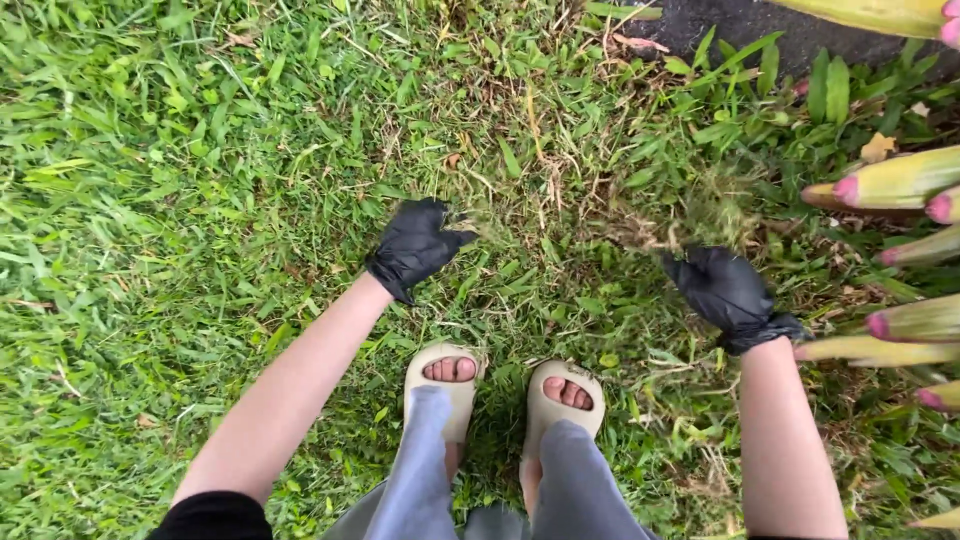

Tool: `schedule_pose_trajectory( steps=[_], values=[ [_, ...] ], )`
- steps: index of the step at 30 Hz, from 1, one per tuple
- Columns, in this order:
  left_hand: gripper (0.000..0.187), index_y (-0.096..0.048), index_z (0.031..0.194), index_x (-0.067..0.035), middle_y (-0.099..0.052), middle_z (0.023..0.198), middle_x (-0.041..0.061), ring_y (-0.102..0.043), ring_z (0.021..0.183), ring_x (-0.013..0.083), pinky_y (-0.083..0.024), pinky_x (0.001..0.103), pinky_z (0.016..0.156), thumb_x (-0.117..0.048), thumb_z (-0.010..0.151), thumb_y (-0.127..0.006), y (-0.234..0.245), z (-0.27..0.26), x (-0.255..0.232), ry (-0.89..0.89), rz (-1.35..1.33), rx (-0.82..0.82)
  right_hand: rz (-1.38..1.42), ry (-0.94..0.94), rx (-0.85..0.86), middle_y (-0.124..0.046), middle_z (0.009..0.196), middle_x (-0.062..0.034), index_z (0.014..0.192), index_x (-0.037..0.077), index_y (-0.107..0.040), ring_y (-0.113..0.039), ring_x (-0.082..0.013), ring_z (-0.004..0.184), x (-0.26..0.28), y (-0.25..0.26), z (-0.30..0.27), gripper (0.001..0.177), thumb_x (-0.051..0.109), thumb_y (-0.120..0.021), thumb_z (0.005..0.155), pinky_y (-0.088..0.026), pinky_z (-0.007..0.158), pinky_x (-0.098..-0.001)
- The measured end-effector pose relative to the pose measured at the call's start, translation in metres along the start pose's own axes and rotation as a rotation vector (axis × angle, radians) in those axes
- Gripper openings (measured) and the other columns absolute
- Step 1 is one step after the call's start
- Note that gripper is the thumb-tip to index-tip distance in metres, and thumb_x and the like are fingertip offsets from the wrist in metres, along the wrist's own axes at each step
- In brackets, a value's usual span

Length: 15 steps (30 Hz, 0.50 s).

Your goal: Manually pulling weeds from a lawn.

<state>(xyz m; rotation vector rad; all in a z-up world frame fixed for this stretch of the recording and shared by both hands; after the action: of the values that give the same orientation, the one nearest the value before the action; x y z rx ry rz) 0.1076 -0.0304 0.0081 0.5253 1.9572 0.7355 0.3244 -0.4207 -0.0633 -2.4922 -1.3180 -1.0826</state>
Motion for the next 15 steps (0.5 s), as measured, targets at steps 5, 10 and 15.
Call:
schedule_pose_trajectory(
  steps=[5,10,15],
  values=[
    [0.036,-0.076,0.102,-0.007,-0.077,0.095,0.011,-0.072,0.080,0.0206,-0.058,0.033,0.070,-0.040,0.087,-0.078,0.033,-0.007,-0.005,-0.007,-0.532,-0.113,-0.925,0.402,-0.164,-0.069,0.104,-0.0189,0.121,0.005,-0.067,-0.069,-0.0362,0.091,0.089,-0.009,-0.041,0.027,0.015,-0.069,0.096,-0.052,0.081,-0.0429],
    [0.038,-0.071,0.104,-0.004,-0.073,0.089,0.017,-0.070,0.079,0.0325,-0.059,0.043,0.072,-0.040,0.092,-0.077,0.078,-0.011,0.070,0.297,-0.018,-0.120,-0.766,0.330,-0.471,-0.072,0.108,-0.0159,0.119,-0.001,-0.068,-0.069,-0.0280,0.100,0.099,0.140,-0.067,0.030,0.023,-0.050,0.115,-0.054,0.086,-0.0410],
    [0.070,-0.056,0.142,-0.002,-0.072,0.104,0.022,-0.070,0.086,0.0359,-0.056,0.045,0.076,-0.038,0.085,-0.072,0.083,0.001,0.084,0.060,0.000,-0.227,-1.140,0.175,-0.424,-0.071,0.105,-0.0293,0.112,-0.007,-0.066,-0.069,-0.0427,0.101,0.208,0.032,-0.051,0.055,0.048,-0.062,0.108,-0.055,0.089,-0.0489]
  ],
)
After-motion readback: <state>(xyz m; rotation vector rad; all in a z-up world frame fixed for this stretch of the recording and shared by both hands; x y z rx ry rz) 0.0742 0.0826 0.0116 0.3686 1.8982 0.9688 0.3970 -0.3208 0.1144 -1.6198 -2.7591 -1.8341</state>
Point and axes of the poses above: each hand's wrist, its own z-axis towards the middle knuckle, its own y-axis out of the back of the hand, x = y × z, the point moved 8 cm from there along z, towards the middle knuckle
